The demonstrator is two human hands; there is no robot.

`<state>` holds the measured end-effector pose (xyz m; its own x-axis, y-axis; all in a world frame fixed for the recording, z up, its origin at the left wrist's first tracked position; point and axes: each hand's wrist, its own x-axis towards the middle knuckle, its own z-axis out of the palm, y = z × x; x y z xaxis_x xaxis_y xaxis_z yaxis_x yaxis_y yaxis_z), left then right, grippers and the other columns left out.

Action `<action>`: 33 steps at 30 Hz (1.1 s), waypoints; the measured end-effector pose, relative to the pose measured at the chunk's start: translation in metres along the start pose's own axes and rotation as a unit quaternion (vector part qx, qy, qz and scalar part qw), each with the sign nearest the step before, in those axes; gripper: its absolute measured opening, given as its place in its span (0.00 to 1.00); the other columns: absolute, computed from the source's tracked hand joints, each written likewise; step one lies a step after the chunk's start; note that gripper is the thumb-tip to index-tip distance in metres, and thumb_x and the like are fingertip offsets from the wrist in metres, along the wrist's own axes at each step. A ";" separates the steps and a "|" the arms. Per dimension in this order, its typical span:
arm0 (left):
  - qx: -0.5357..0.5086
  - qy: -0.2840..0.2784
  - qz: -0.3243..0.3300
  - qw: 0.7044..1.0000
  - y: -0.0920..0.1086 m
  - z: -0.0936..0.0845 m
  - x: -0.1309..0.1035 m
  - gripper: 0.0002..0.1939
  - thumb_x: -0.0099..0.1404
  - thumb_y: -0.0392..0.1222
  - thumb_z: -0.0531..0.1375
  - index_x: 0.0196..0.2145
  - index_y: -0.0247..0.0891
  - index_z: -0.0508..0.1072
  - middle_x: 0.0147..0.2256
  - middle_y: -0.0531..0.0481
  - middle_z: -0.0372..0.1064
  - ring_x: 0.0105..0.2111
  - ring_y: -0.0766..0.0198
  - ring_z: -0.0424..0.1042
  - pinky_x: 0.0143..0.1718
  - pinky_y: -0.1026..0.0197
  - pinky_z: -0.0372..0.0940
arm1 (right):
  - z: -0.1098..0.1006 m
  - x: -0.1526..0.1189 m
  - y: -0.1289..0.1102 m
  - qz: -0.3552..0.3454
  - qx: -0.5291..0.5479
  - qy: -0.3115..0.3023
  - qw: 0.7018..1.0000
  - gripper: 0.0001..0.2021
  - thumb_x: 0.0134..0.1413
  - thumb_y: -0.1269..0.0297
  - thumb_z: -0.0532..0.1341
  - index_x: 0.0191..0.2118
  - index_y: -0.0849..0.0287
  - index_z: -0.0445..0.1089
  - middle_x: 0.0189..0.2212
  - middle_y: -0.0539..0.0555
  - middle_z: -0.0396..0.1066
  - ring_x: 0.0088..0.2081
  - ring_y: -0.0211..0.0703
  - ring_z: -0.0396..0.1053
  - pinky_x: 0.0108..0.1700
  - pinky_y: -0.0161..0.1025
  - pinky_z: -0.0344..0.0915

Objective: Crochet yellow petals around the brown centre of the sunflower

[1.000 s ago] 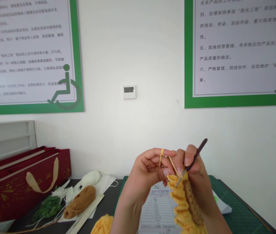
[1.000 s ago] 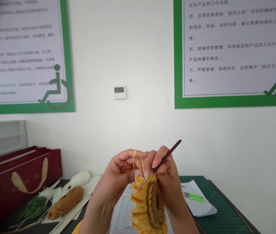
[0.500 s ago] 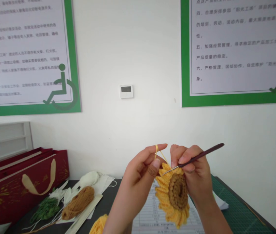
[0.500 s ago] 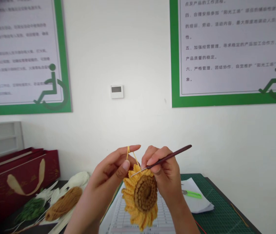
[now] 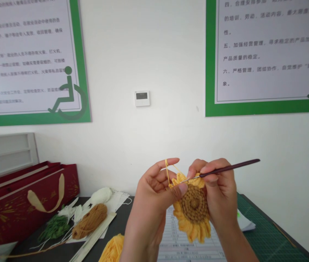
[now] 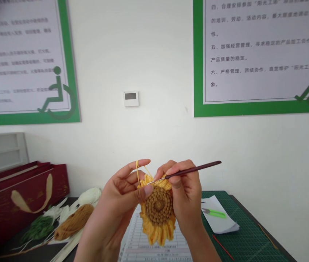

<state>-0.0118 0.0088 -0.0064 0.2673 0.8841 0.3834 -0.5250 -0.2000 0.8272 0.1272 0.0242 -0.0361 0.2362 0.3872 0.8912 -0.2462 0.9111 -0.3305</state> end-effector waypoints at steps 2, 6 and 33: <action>-0.020 0.004 -0.007 1.000 -0.001 0.000 0.000 0.28 0.49 0.34 0.78 0.49 0.40 0.80 0.30 0.53 0.73 0.30 0.67 0.71 0.36 0.63 0.65 | 0.001 -0.001 0.000 0.014 0.002 0.015 1.000 0.07 0.69 0.55 0.60 0.41 0.50 0.66 0.31 0.48 0.75 0.32 0.39 0.71 0.36 0.36 0.66; -0.039 0.005 -0.014 0.999 -0.003 0.000 0.000 0.26 0.52 0.33 0.77 0.49 0.41 0.80 0.32 0.52 0.74 0.33 0.65 0.73 0.39 0.63 0.66 | 0.002 -0.002 0.000 0.069 0.039 0.054 0.995 0.08 0.68 0.54 0.61 0.40 0.50 0.65 0.31 0.48 0.74 0.32 0.40 0.72 0.37 0.38 0.68; -0.054 0.003 -0.001 0.999 -0.004 0.001 -0.001 0.24 0.53 0.33 0.77 0.48 0.40 0.81 0.33 0.52 0.75 0.33 0.66 0.72 0.39 0.63 0.66 | -0.020 0.011 -0.027 -0.142 -0.174 -0.100 0.969 0.03 0.72 0.63 0.57 0.45 0.53 0.67 0.34 0.51 0.79 0.35 0.45 0.73 0.46 0.52 0.64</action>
<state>-0.0090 0.0085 -0.0092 0.2627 0.8873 0.3791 -0.6085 -0.1526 0.7787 0.1551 0.0064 -0.0237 0.0527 0.1097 0.9926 0.1418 0.9831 -0.1162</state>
